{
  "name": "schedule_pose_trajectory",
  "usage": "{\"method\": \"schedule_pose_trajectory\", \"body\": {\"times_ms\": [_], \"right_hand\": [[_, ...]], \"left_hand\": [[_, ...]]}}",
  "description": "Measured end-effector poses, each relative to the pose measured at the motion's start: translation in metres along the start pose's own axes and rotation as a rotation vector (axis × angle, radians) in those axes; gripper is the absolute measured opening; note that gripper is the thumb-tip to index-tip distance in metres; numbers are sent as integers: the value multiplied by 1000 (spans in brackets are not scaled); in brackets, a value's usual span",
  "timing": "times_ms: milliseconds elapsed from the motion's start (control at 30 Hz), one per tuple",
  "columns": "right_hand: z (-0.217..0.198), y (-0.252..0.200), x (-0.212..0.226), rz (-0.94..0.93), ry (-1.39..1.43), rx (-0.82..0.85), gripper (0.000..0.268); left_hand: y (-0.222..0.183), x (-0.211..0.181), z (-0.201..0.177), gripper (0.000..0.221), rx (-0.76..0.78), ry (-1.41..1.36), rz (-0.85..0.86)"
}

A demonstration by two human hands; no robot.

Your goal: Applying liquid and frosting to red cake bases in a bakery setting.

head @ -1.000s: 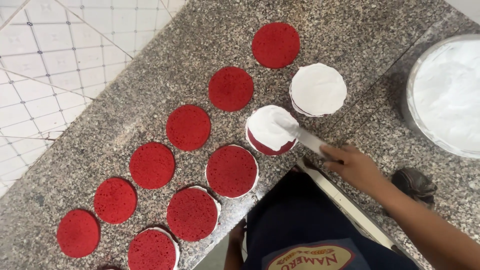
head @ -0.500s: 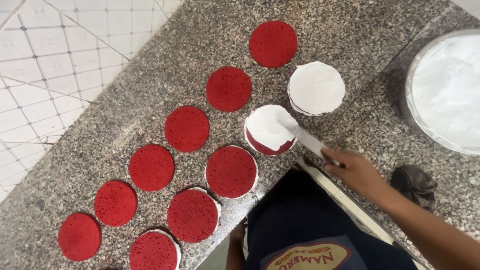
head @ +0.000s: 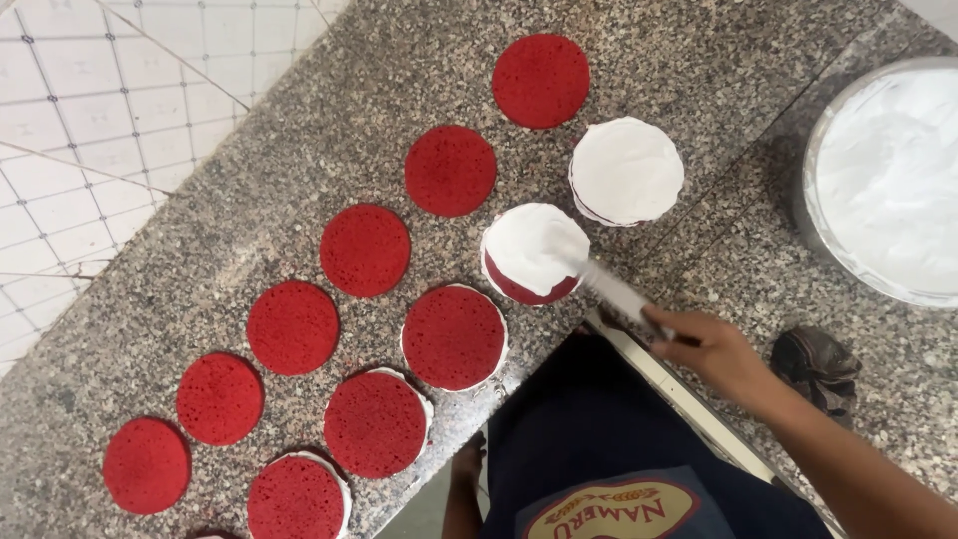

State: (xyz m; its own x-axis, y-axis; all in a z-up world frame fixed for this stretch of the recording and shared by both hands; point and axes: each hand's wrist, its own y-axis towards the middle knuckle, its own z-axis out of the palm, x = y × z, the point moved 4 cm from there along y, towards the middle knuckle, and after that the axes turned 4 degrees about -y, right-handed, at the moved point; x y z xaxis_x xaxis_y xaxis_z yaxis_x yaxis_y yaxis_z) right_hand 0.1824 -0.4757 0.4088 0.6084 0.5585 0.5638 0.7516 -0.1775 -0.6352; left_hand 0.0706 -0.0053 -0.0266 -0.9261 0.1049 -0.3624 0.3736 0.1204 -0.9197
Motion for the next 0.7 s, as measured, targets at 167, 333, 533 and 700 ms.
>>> {"method": "schedule_pose_trajectory", "body": {"times_ms": [167, 333, 533, 700], "right_hand": [[7, 12, -25, 29, 187, -27, 50], [4, -6, -13, -130, -431, -190, 56], [27, 3, -50, -139, -31, -162, 50], [21, -14, -16, -310, -401, -279, 48]], "left_hand": [[11, 2, 8, 46, 84, -52, 104], [22, 4, 4, 45, 100, -57, 143], [3, -2, 2, 35, 25, -57, 127], [-9, -6, 3, 34, 31, -9, 159]]}}
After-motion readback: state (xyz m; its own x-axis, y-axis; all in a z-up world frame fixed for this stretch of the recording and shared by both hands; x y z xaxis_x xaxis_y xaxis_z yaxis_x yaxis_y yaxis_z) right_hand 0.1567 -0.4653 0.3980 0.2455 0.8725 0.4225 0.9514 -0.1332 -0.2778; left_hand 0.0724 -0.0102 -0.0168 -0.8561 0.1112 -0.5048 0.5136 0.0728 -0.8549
